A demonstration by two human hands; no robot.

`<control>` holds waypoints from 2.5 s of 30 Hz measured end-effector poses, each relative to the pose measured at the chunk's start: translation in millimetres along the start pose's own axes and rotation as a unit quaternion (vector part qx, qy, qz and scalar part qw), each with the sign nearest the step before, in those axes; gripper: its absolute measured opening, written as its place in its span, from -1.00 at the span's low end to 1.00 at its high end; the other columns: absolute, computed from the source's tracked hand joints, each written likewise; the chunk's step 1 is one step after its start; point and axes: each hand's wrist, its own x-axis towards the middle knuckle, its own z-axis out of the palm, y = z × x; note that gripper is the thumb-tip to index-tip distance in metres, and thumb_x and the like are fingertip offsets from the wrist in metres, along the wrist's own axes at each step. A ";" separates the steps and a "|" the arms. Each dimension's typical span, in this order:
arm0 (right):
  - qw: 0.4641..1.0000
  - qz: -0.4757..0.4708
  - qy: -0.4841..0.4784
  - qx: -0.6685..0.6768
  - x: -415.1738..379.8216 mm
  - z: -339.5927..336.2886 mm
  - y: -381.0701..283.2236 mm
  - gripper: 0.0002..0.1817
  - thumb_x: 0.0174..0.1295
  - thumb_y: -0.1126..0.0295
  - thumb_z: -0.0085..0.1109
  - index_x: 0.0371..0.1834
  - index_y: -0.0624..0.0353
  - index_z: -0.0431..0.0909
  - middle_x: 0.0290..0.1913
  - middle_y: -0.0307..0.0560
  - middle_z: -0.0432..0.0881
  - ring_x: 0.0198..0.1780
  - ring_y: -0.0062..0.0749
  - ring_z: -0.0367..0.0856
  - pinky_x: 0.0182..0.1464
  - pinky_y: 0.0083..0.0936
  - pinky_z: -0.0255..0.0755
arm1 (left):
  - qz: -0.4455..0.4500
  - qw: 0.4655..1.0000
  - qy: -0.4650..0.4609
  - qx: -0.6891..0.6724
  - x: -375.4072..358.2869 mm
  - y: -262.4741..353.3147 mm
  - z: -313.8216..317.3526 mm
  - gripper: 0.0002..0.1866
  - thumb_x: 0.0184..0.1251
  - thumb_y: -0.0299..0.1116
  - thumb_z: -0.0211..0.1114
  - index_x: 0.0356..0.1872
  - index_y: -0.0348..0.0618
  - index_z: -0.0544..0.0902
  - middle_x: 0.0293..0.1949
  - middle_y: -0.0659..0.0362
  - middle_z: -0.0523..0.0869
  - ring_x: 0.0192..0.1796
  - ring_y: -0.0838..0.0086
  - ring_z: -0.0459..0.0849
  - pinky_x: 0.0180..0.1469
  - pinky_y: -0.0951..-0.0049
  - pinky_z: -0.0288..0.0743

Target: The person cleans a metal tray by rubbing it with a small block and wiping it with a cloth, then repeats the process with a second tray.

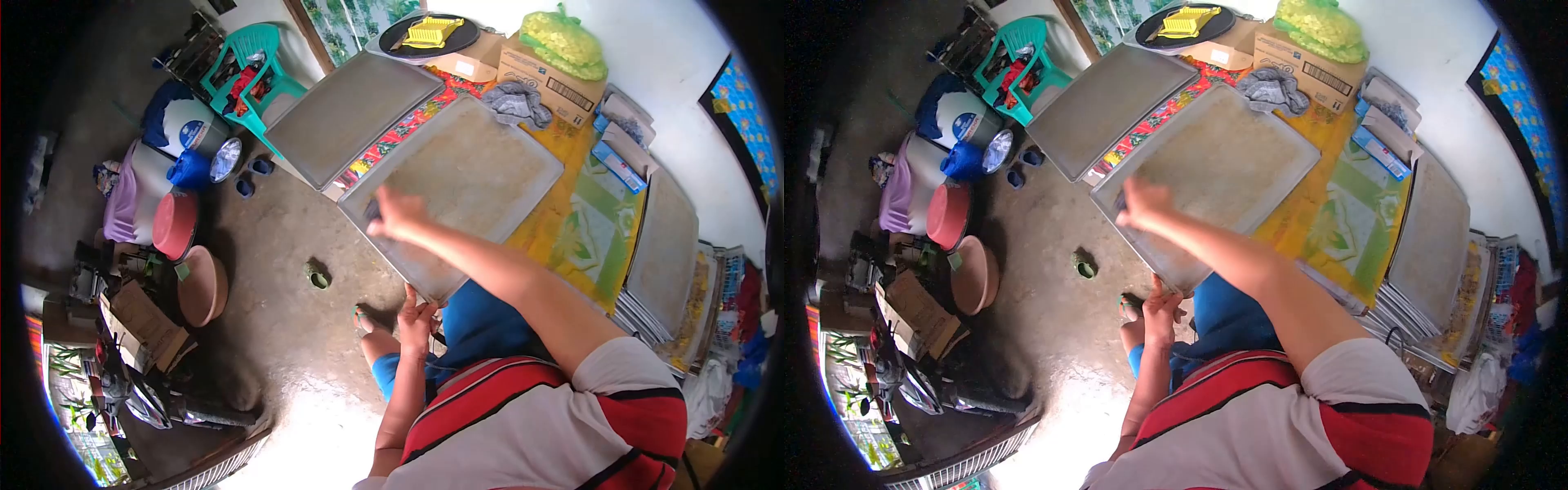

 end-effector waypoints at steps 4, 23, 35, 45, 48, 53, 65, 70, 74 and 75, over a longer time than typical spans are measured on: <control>0.988 -0.027 -0.120 0.096 -29.4 -16.9 -49.7 -0.11 -0.15 -0.10 0.45 0.19 0.17 0.31 0.03 0.09 0.62 0.01 0.01 0.65 -0.01 -0.14 0.52 | 0.017 1.000 0.004 0.012 0.5 2.5 0.2 -0.16 0.36 -0.55 0.17 0.54 -0.13 -0.13 -0.23 0.00 0.76 -0.62 0.70 0.45 -0.58 0.71 0.35; 0.979 0.169 0.036 -0.105 -27.7 -85.2 99.6 -0.23 -0.14 -0.13 0.47 0.00 0.17 0.40 -0.12 0.07 0.66 -0.12 -0.04 0.70 -0.11 -0.15 0.54 | 0.006 1.000 -0.002 -0.014 2.0 -2.5 -1.3 -0.15 0.36 -0.57 0.14 0.55 -0.04 -0.17 -0.27 0.02 0.76 -0.65 0.71 0.38 -0.58 0.71 0.34; 0.989 0.005 0.081 -0.127 -66.2 -41.0 70.5 -0.23 -0.05 -0.18 0.39 0.05 0.16 0.36 -0.17 0.08 0.67 -0.20 0.02 0.70 -0.20 -0.13 0.55 | -0.002 1.000 0.010 -0.006 2.3 -4.1 -0.5 -0.15 0.38 -0.56 0.15 0.55 -0.04 -0.17 -0.26 0.02 0.76 -0.64 0.71 0.40 -0.57 0.70 0.37; 0.977 0.194 0.036 -0.079 -59.3 -60.2 73.9 -0.24 -0.07 -0.17 0.41 0.03 0.16 0.38 -0.08 0.10 0.65 -0.15 0.04 0.69 -0.14 -0.11 0.55 | -0.008 1.000 -0.001 -0.012 1.8 -1.8 -2.2 -0.15 0.37 -0.55 0.16 0.54 -0.06 -0.16 -0.29 0.03 0.76 -0.65 0.71 0.40 -0.60 0.70 0.35; 0.996 0.079 -0.040 -0.021 -67.3 -17.8 2.3 -0.24 -0.05 -0.15 0.40 0.05 0.17 0.36 -0.07 0.08 0.62 -0.09 -0.05 0.68 -0.13 -0.12 0.55 | 0.002 1.000 -0.002 -0.009 1.9 -6.5 -3.9 -0.15 0.36 -0.56 0.17 0.55 -0.07 -0.13 -0.30 0.04 0.76 -0.65 0.72 0.39 -0.60 0.70 0.34; 0.984 -0.009 0.010 0.179 -47.7 -8.5 -45.4 -0.47 0.19 0.03 0.26 0.08 0.11 0.38 0.00 0.06 0.62 0.01 -0.06 0.64 -0.06 -0.18 0.51 | 0.006 1.000 0.011 -0.012 -4.6 -3.3 -0.9 -0.30 0.30 -0.52 0.22 0.45 -0.31 0.17 -0.27 0.11 0.75 -0.63 0.70 0.44 -0.55 0.69 0.37; 0.827 -0.520 -0.132 -0.169 -46.2 -16.5 -4.1 -0.75 0.27 0.28 -0.06 -0.05 -0.12 0.57 0.05 -0.31 0.66 0.24 -0.29 0.51 0.46 -0.04 0.08 | 0.030 0.999 0.021 -0.006 0.8 -6.3 0.9 -0.64 0.27 -0.55 0.15 0.11 -0.34 0.48 -0.33 0.09 0.76 -0.64 0.66 0.45 -0.58 0.65 0.33; 0.815 -0.541 -0.128 -0.163 -48.9 -38.8 20.1 -0.72 0.28 0.28 -0.09 -0.03 -0.10 0.58 0.09 -0.28 0.66 0.33 -0.24 0.45 0.50 0.02 -0.01 | 0.029 0.999 0.034 -0.012 3.0 -10.2 0.9 -0.65 0.27 -0.50 0.23 0.06 -0.38 0.47 -0.29 0.00 0.77 -0.64 0.66 0.47 -0.56 0.69 0.36; 0.818 -0.537 -0.132 -0.156 -52.1 -50.3 30.9 -0.72 0.29 0.29 -0.09 -0.01 -0.09 0.58 0.15 -0.26 0.63 0.35 -0.24 0.43 0.51 0.04 -0.02 | 0.022 0.999 0.037 -0.013 3.5 -10.1 0.3 -0.65 0.27 -0.50 0.23 0.06 -0.38 0.47 -0.30 0.00 0.77 -0.63 0.65 0.49 -0.57 0.69 0.36; 0.821 -0.534 -0.136 -0.153 -53.5 -52.0 33.6 -0.72 0.29 0.30 -0.09 -0.01 -0.09 0.58 0.16 -0.25 0.62 0.35 -0.24 0.43 0.51 0.04 -0.03 | 0.023 0.999 0.036 -0.016 2.7 -9.1 0.7 -0.65 0.27 -0.51 0.23 0.06 -0.38 0.47 -0.31 0.00 0.77 -0.63 0.65 0.49 -0.58 0.69 0.36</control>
